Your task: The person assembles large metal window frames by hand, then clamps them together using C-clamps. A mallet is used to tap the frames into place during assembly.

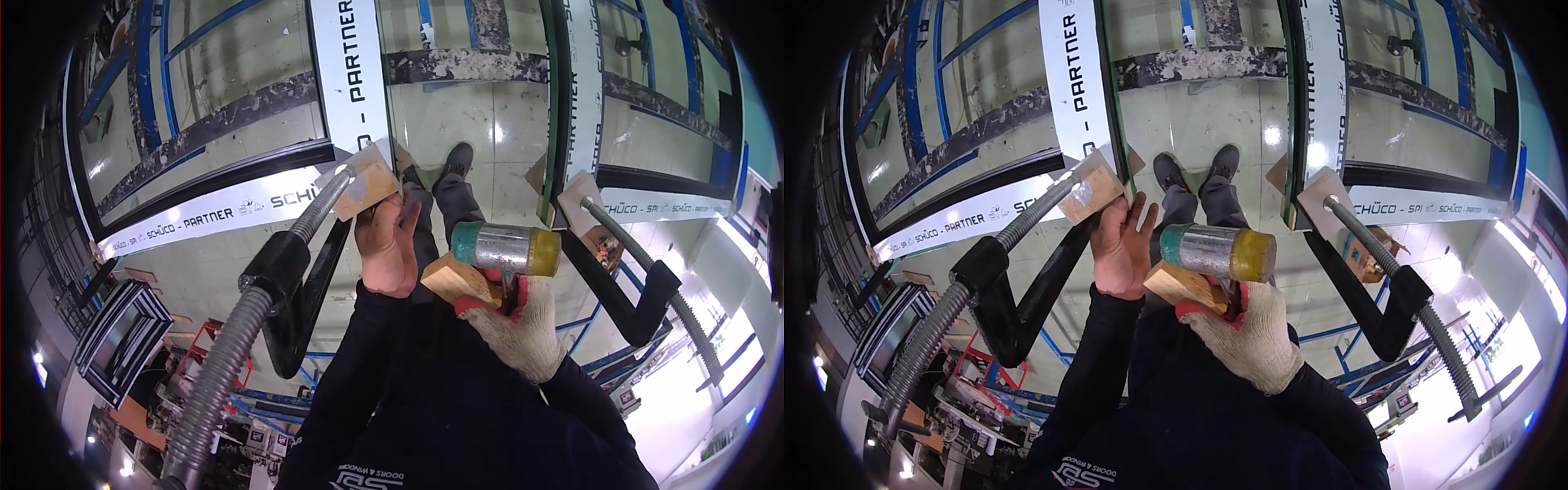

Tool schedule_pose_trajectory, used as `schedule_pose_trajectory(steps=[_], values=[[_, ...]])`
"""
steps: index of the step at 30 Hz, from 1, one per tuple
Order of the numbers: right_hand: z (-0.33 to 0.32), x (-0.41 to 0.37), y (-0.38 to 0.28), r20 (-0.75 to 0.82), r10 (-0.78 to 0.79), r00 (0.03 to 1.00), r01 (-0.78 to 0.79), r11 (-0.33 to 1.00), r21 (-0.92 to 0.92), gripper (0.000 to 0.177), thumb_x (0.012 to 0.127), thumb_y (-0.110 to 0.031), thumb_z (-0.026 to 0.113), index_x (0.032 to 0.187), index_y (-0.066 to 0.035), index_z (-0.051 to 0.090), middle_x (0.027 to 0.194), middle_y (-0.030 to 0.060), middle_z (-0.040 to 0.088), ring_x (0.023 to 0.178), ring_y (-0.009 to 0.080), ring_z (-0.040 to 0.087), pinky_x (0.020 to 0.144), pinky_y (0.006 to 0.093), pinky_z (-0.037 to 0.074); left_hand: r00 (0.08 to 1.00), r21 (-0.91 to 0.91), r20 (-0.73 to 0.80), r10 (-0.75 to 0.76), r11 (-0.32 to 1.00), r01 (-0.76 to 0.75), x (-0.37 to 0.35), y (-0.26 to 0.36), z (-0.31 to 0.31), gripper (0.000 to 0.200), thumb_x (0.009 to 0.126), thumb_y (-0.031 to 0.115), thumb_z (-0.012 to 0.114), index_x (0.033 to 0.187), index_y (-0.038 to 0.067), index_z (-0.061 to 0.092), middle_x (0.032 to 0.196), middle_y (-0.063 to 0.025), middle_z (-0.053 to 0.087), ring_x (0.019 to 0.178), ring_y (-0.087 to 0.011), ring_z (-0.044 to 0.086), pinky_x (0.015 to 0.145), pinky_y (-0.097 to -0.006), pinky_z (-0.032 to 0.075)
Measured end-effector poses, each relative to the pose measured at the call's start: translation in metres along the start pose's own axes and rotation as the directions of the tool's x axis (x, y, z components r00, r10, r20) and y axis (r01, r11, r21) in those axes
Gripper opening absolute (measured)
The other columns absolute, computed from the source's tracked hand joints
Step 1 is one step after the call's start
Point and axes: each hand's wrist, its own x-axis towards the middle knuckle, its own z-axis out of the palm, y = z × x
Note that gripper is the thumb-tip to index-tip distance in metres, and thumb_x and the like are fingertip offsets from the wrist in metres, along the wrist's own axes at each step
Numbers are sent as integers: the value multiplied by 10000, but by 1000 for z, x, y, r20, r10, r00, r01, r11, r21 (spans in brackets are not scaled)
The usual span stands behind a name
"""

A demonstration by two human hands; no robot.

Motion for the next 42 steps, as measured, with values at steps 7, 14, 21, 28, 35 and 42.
schedule_pose_trajectory(steps=[7,14,21,28,35,42], values=[[8,17,-19,-121,-11,993,9,1000,-16,465,859,-143,801,1217,25,557,970,128,694,884,142,674,760,288,533,838,-166,392,-379,867,470,-48,7,-22,518,1016,293,577,1433,16,445,1400,-106,555,1324,-243,515,1119,-429,387],[23,43,-50,-65,143,988,-143,990,3,359,947,-259,711,1137,15,579,878,58,649,736,93,614,625,268,517,763,-168,578,-288,874,457,-56,3,-5,655,1027,480,510,1525,88,343,1493,-130,480,1357,-295,493,1154,-478,365],[38,48,-72,-218,206,954,-194,978,77,258,1022,-262,608,1074,-12,568,757,-15,553,582,43,498,483,209,392,718,-547,688,-106,575,609,-29,-21,7,474,1062,322,509,1462,82,424,1442,-87,540,1334,-241,519,1155,-447,386],[23,8,-72,-159,-34,987,-6,970,-244,361,1067,-300,510,1265,-1,549,812,52,623,613,51,524,531,221,424,796,-611,605,-1,641,465,-40,-8,27,502,1049,283,551,1455,17,421,1473,-151,501,1336,-291,520,1204,-472,367],[25,-4,-68,-18,-126,992,108,907,-406,410,1057,-330,521,1270,20,532,755,48,644,566,52,527,525,226,432,838,-668,545,36,623,407,-22,-57,9,389,1034,241,580,1359,32,538,1389,-129,580,1284,-249,565,1139,-449,437],[35,4,-81,-62,-56,997,21,884,-468,327,1017,-218,582,1248,10,548,905,178,681,770,283,661,675,349,505,834,-399,542,-99,843,359,-28,-32,2,323,998,100,589,1315,51,555,1323,-112,602,1266,-246,572,1084,-433,476]])
